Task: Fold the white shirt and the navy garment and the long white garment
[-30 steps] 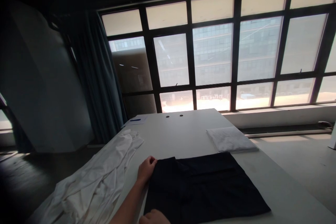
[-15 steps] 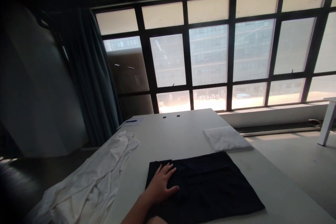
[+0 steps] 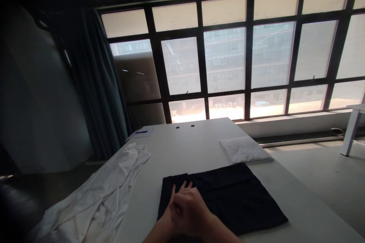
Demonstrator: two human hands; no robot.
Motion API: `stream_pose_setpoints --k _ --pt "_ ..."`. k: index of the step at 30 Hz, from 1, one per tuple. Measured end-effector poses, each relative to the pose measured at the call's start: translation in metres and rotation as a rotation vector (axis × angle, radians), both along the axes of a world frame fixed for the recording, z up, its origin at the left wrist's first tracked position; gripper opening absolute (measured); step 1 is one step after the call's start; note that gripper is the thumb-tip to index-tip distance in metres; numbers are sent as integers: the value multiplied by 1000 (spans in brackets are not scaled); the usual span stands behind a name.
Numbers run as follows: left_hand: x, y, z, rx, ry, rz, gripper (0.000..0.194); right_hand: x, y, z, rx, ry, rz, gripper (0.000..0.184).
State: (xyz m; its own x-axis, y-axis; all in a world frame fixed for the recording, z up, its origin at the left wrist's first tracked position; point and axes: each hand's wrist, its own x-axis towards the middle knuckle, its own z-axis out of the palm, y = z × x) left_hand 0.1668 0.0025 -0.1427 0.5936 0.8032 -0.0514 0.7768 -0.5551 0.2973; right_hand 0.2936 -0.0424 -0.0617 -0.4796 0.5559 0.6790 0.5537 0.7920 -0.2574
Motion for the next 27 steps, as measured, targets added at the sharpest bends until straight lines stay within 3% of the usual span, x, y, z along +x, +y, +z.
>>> stream_pose_setpoints --k 3,5,8,12,14,17,22,27 --pt "2 -6 9 5 -14 24 101 68 20 8 -225 -12 -319 22" --pt "3 -8 16 -32 -3 54 110 114 40 6 -355 -110 -555 24" --pt "5 -9 21 -49 -6 57 110 183 63 -12 -503 -181 -859 20" --pt "5 -7 21 -56 2 50 111 267 73 -43 -707 -182 -1126 39" --pt "5 -7 21 -67 3 45 112 295 76 -54 -808 -183 -1162 48" --pt "6 -7 22 -80 4 43 112 314 82 -68 -896 -188 -1114 58" --pt "7 -9 23 -75 72 55 113 307 92 -83 -900 -190 -963 51" --pt "2 -7 21 -134 161 53 116 292 92 -82 -811 -220 -870 37"
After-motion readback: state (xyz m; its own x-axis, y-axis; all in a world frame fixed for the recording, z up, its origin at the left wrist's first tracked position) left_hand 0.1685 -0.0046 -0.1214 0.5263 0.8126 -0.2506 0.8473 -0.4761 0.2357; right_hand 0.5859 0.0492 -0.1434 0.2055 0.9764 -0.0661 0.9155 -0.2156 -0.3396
